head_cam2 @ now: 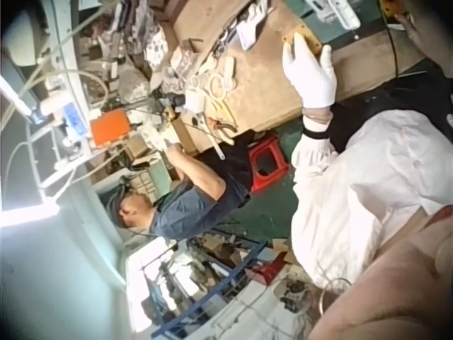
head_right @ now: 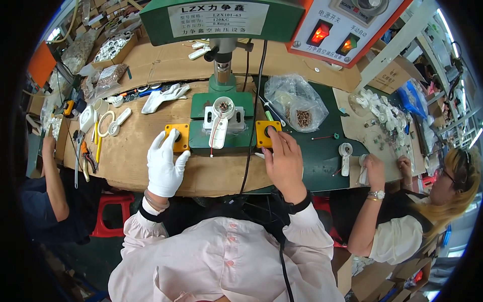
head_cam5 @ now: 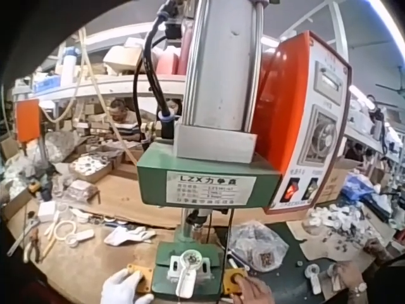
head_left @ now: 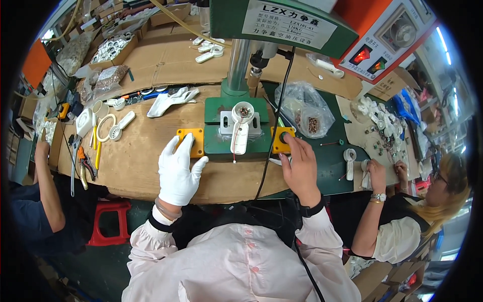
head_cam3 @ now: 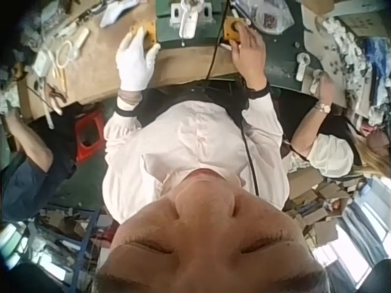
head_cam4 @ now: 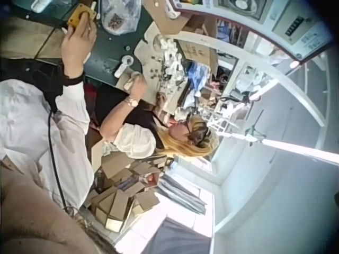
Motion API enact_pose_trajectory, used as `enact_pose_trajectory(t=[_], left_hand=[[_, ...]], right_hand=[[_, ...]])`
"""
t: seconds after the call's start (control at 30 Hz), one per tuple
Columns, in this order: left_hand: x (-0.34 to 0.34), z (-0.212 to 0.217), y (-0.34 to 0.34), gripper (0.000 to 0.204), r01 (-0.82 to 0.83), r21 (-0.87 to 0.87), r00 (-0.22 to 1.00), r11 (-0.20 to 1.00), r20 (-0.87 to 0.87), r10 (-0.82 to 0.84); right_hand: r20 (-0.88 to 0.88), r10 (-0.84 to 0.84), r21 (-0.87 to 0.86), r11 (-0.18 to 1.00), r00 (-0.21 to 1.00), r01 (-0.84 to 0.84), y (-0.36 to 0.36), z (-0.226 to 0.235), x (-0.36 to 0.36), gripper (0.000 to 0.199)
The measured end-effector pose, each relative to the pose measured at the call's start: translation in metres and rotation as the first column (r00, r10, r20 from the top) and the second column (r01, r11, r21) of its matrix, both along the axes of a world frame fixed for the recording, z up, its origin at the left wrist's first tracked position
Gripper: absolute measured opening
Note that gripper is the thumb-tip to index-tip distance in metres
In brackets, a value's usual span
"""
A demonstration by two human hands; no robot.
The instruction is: The person places a fan housing into a press machine, presses two buttons to operate it, and then manually fits a motor and fan blade into the housing. They repeat this assembly process, handling the components for each unit.
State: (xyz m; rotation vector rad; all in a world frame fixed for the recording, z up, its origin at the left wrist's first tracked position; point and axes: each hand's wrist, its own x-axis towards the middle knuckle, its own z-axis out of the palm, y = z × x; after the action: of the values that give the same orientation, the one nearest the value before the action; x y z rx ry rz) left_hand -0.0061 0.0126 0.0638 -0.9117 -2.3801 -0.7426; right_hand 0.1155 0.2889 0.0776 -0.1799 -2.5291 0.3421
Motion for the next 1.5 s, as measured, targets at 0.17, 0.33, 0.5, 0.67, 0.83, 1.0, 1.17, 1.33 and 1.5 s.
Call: enact_pose_trajectory(t=[0.17, 0.33, 0.5, 0.67, 0.83, 1.0, 1.17, 1.33, 1.5], left_hand=[[-0.003, -0.001, 0.000, 0.060, -0.003, -0.062, 0.998, 0.998, 0.059, 0.007], [-0.001, -0.001, 0.000, 0.062, -0.042, -0.069, 0.998, 0.997, 0.044, 0.045], [0.014, -0.003, 0.013, 0.058, 0.058, 0.176, 0.998, 0.983, -0.047, -0.051], [0.025, -0.006, 0.036, 0.050, 0.065, 0.521, 0.921, 0.851, 0.298, -0.252], [0.028, 0.004, 0.054, 0.044, -0.088, 0.780, 0.618, 0.619, 0.530, -0.581], [0.011, 0.003, 0.065, 0.045, -0.222, 0.815, 0.311, 0.535, 0.579, -0.753], [0.003, -0.004, 0.076, 0.046, -0.394, 0.840, -0.085, 0.374, 0.371, -0.925], [0.003, -0.003, 0.079, 0.045, -0.422, 0.843, -0.187, 0.335, 0.280, -0.942], [0.001, -0.003, 0.080, 0.042, -0.500, 0.822, -0.250, 0.271, 0.163, -0.954]], right_hand=[[-0.004, 0.026, 0.022, 0.999, 1.000, -0.026, 0.004, 0.001, -0.007, 0.043], [-0.003, 0.026, -0.075, 0.997, 1.000, -0.026, 0.007, 0.003, -0.009, 0.040], [-0.167, -0.003, -0.055, 0.998, 0.986, -0.007, 0.004, 0.000, -0.004, 0.035], [-0.145, -0.030, -0.068, 0.997, 0.989, 0.021, 0.003, 0.002, 0.003, 0.035], [-0.153, -0.112, -0.058, 0.993, 0.982, 0.104, 0.030, 0.001, 0.009, 0.026], [-0.037, -0.145, 0.003, 0.989, 0.989, 0.145, 0.089, 0.002, -0.013, 0.019], [0.198, -0.169, 0.084, 0.984, 0.966, 0.155, 0.120, -0.011, -0.038, 0.018], [0.298, -0.272, 0.225, 0.952, 0.915, 0.210, 0.138, -0.032, -0.053, 0.014], [0.240, -0.296, 0.200, 0.947, 0.925, 0.251, 0.137, -0.035, -0.053, 0.011]])
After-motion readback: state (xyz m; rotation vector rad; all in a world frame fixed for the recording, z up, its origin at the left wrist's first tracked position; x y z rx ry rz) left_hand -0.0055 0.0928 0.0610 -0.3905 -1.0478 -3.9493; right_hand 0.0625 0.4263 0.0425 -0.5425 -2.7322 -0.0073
